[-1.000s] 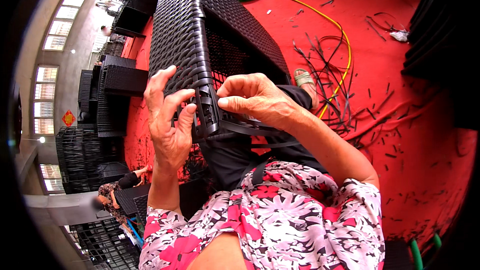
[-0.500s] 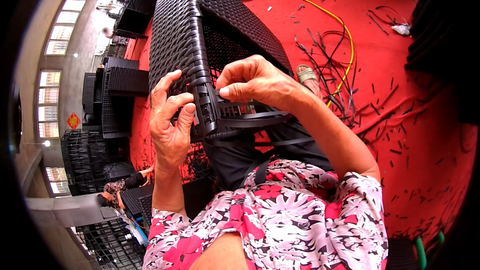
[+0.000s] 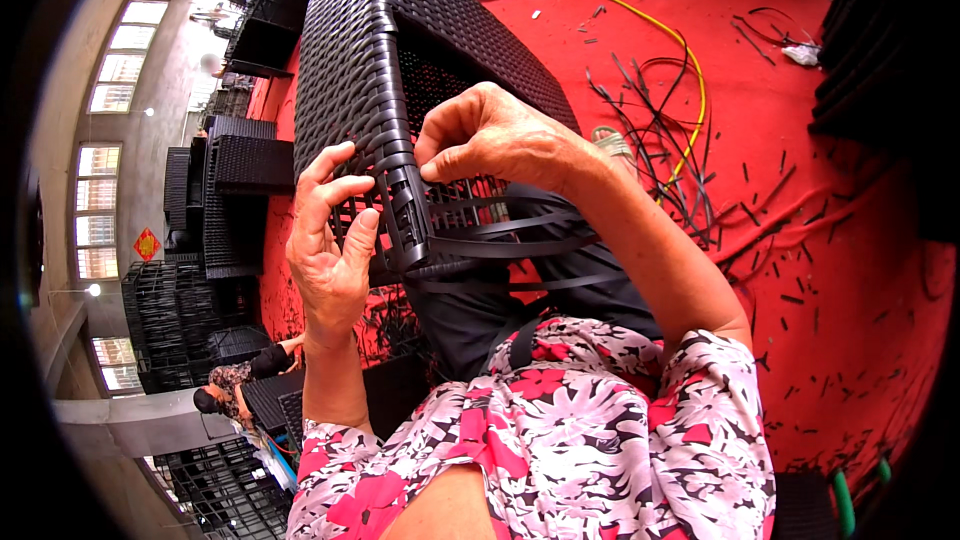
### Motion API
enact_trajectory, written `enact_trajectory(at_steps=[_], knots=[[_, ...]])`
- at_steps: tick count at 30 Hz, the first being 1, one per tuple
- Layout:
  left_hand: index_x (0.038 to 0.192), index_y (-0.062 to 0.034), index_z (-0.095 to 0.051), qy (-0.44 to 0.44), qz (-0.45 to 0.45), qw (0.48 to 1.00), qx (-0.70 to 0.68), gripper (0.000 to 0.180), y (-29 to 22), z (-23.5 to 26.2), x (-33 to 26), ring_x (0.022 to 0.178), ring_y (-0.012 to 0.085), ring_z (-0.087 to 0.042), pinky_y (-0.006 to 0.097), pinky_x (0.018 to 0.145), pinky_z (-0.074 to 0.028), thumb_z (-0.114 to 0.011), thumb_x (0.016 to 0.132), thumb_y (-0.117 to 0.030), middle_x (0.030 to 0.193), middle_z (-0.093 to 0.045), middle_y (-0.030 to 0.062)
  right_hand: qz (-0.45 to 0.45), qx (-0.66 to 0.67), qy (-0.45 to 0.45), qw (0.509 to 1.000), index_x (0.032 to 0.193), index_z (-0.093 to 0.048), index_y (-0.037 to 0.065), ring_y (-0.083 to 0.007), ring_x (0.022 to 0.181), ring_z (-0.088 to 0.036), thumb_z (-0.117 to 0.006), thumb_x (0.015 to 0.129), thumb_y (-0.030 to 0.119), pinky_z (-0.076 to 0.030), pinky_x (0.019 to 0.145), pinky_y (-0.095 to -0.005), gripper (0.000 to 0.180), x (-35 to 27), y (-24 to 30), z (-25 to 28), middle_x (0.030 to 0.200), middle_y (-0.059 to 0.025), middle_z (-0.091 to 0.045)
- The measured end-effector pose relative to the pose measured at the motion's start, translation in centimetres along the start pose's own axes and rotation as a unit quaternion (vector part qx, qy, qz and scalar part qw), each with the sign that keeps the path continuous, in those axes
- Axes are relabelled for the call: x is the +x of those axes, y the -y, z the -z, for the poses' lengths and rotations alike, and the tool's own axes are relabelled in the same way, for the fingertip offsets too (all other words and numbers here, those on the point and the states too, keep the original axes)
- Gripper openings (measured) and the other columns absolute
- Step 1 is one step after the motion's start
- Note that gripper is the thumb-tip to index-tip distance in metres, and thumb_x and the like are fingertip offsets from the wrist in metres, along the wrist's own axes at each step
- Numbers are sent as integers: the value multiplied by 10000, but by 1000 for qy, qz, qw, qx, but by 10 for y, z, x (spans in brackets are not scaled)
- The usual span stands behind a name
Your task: The person weaves black plastic strips through a furniture frame by hand, pulling them taut and tucking the ends to create a rattan-style surface.
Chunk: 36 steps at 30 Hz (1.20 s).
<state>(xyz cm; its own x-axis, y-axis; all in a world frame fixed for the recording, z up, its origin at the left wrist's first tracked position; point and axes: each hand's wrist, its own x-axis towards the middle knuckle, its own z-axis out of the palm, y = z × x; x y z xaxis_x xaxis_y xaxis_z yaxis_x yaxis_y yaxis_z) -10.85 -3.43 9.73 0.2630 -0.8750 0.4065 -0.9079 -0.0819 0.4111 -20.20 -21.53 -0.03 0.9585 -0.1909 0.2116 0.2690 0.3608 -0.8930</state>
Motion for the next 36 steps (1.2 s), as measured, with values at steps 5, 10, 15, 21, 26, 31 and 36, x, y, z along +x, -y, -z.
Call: enact_trajectory(at_steps=[5,10,15,21,26,31,36], knots=[[1014,6,-651,-18,-49,997,55,232,-1,0,-5,1127,341,-523,395,946,-420,-662,782,-7,1230,-520,194,9,35,-3,999,807,-652,10,-54,644,-551,-745,761,125,-451,601,-211,155,-2,4,-9,716,17,-621],[1030,18,-674,-10,-80,994,77,226,-5,-4,-4,1155,314,-524,377,965,-410,-651,807,-9,1251,-533,190,-1,20,-9,1000,813,-649,15,-57,633,-550,-738,770,147,-450,593,-214,165,-4,2,-6,709,17,-617],[1032,8,-672,-1,-50,998,37,246,-3,-2,-5,1118,311,-537,367,929,-437,-675,787,-6,1227,-538,188,48,58,6,997,856,-646,4,-61,662,-561,-712,807,144,-458,602,-219,162,-6,-2,-7,756,2,-630],[1051,-21,-674,-2,-12,1000,-12,288,1,2,-2,1097,287,-549,356,930,-435,-693,764,-5,1195,-564,155,-15,61,11,998,819,-670,-25,-55,645,-548,-660,822,84,-461,625,-209,109,-13,1,-5,707,4,-621],[1129,-60,-659,45,-19,998,34,390,-10,3,4,1148,297,-489,378,975,-384,-616,760,61,1250,-522,153,-47,32,58,997,829,-667,-12,-57,614,-543,-700,810,142,-446,588,-206,159,-5,0,3,676,9,-612],[1099,-67,-679,53,-50,995,69,379,-5,4,5,1127,301,-497,378,968,-386,-612,751,70,1238,-532,150,-46,-27,34,998,836,-649,6,-57,610,-548,-697,782,134,-447,584,-212,147,-2,10,1,684,5,-613],[1086,-61,-686,37,-40,997,54,369,-3,3,-1,1120,300,-502,374,968,-385,-616,749,71,1232,-540,146,6,-86,5,996,934,-607,-8,-69,639,-558,-664,758,75,-447,591,-222,203,-1,31,-8,713,-16,-612]])
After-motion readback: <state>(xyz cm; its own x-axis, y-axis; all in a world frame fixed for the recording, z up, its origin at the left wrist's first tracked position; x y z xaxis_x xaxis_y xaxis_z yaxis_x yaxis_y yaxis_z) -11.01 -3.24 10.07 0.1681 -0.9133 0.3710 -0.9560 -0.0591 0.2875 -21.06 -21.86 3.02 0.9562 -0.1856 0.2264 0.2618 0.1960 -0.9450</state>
